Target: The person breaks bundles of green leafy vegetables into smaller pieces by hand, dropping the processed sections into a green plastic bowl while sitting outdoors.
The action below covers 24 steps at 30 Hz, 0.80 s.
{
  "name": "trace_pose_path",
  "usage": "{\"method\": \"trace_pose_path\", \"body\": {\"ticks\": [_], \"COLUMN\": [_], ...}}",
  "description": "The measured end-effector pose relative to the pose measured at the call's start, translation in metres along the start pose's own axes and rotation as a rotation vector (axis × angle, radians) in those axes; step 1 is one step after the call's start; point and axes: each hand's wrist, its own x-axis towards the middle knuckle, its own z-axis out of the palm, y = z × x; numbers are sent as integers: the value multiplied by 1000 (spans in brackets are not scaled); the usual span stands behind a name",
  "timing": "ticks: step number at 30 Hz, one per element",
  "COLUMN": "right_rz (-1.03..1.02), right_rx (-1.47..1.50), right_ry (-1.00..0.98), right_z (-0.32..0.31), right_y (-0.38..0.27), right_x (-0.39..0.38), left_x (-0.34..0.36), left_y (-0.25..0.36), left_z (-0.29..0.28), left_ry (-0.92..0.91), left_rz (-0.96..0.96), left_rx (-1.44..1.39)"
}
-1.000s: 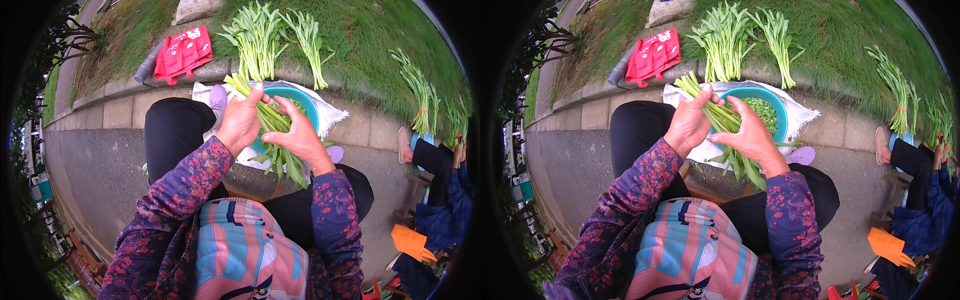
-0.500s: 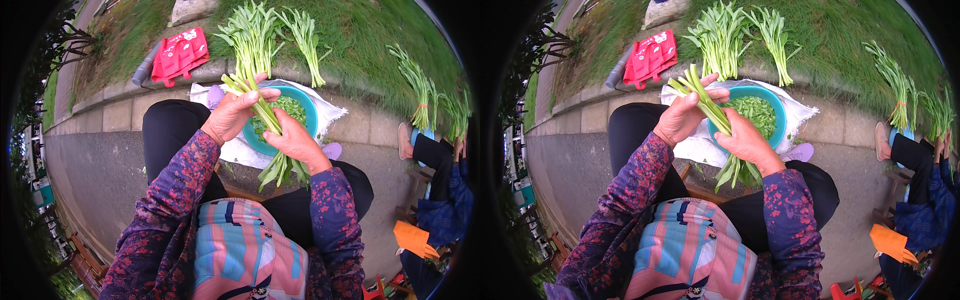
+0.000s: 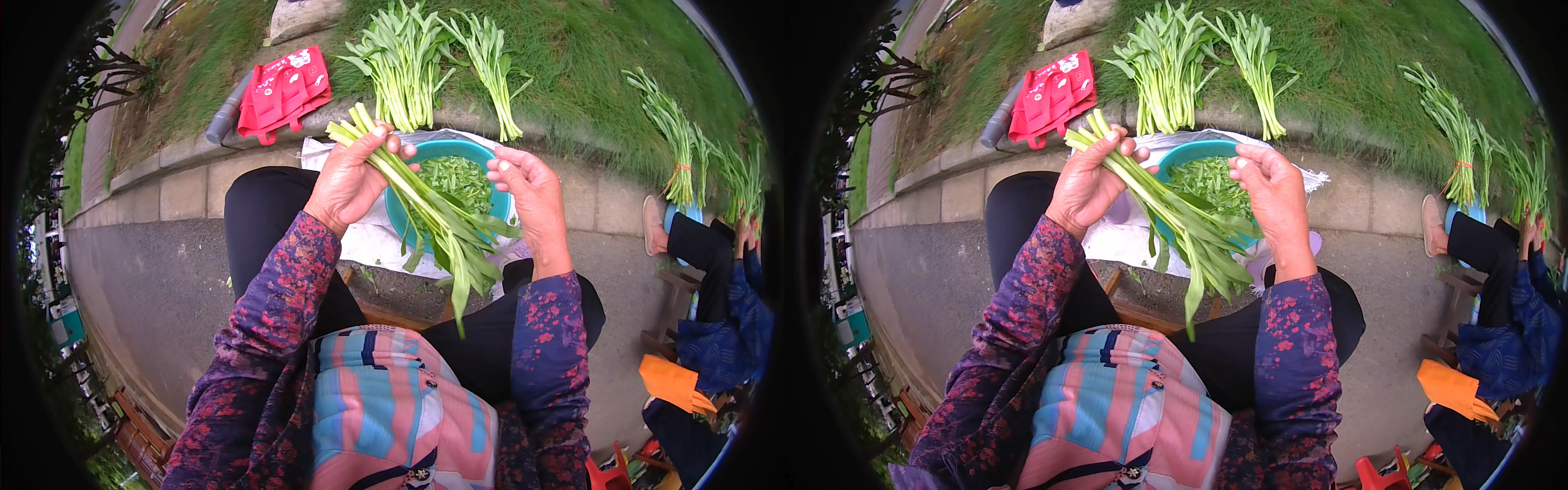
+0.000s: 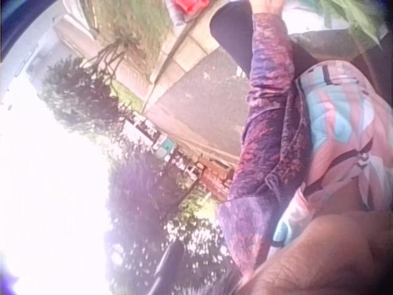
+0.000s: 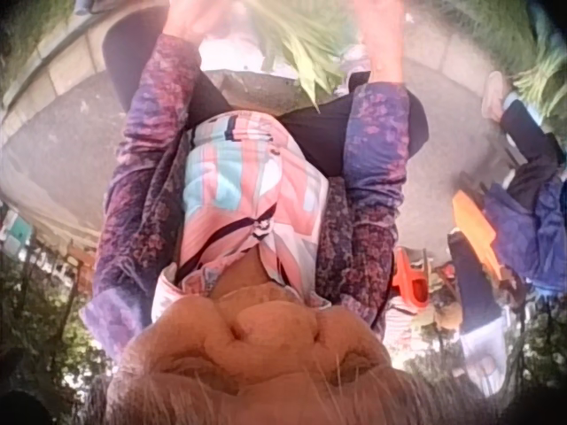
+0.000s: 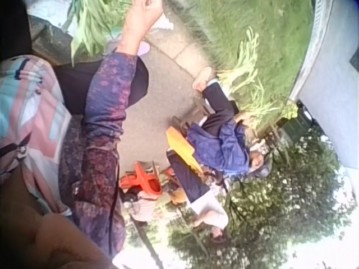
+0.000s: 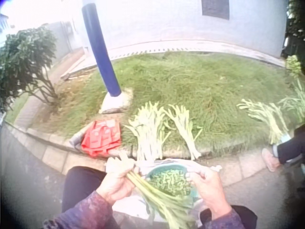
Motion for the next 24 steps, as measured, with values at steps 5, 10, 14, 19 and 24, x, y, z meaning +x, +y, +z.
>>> {"method": "trace_pose_path", "body": {"ticks": [5, 10, 14, 19, 24], "right_rz": [-113, -142, -101, -84, 87], "right_rx": [-110, -156, -268, -352, -263], "right_ry": [42, -2, -123, -474, -483], "right_z": [-9, -6, 13, 39, 30], "right_y": [-3, 6, 10, 14, 17], "right_x": [-4, -3, -6, -15, -12], "left_x": [-2, 6, 7, 3, 1], "left_y": [10, 4, -15, -27, -23], "left_z": [-13, -25, -13, 8, 13], "left_ry": [84, 388, 508, 492, 351], "left_rz": [41, 88, 95, 18, -41], "left_rx": [-50, -36, 34, 117, 105]}}
